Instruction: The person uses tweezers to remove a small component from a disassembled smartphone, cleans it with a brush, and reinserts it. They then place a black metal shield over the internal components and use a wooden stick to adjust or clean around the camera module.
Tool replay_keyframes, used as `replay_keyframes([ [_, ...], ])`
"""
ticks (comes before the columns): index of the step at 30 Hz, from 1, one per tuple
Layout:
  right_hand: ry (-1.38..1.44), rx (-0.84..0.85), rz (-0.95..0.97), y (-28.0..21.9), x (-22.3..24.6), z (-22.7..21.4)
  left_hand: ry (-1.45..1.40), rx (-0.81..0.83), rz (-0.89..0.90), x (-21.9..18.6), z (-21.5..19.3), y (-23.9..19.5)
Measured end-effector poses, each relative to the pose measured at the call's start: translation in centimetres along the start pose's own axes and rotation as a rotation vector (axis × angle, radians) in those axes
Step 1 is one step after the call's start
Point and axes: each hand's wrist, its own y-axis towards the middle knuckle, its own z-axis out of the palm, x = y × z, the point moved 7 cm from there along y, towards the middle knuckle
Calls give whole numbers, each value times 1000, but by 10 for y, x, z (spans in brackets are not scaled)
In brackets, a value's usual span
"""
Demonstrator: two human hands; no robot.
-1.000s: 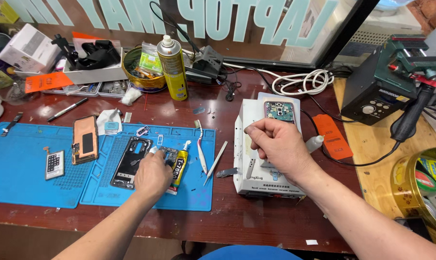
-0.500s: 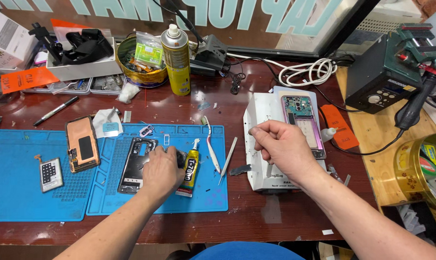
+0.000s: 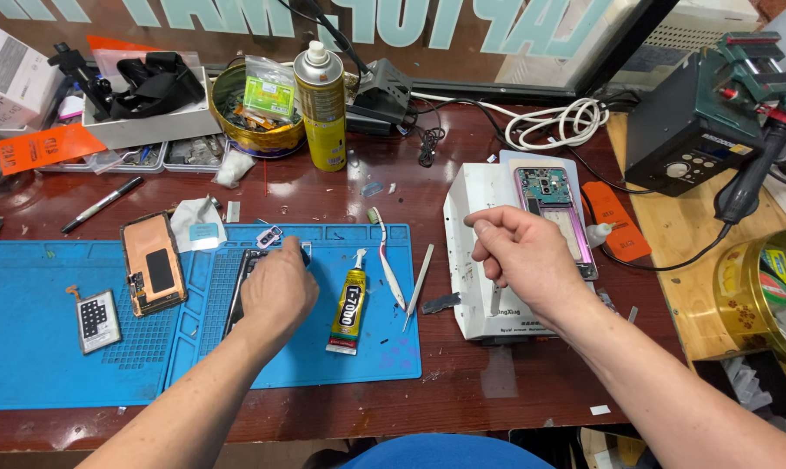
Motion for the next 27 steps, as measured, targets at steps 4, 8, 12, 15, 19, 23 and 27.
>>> replay_keyframes([
  [4,94,-150,-67,-5,3,-28,-80,-218,267,-43,-20,-8],
  [8,210,-314,-119,-9,-3,-67,-272,28,272,-101,25,-12],
  [12,251,-370,-91,-14,-22,-102,-378,327,408,-160,88,-23],
  [15,273,-370,-72,-11,-37,-122,-261,219,511,-176,110,-25],
  [19,301,-322,-59,-7,-50,-144,-171,228,426,-171,132,-26],
  [23,284,-277,-52,-1,-57,-161,-192,169,383,-175,128,-34],
  [27,212,-175,-77,10,-50,-170,-406,129,65,-168,96,-28],
])
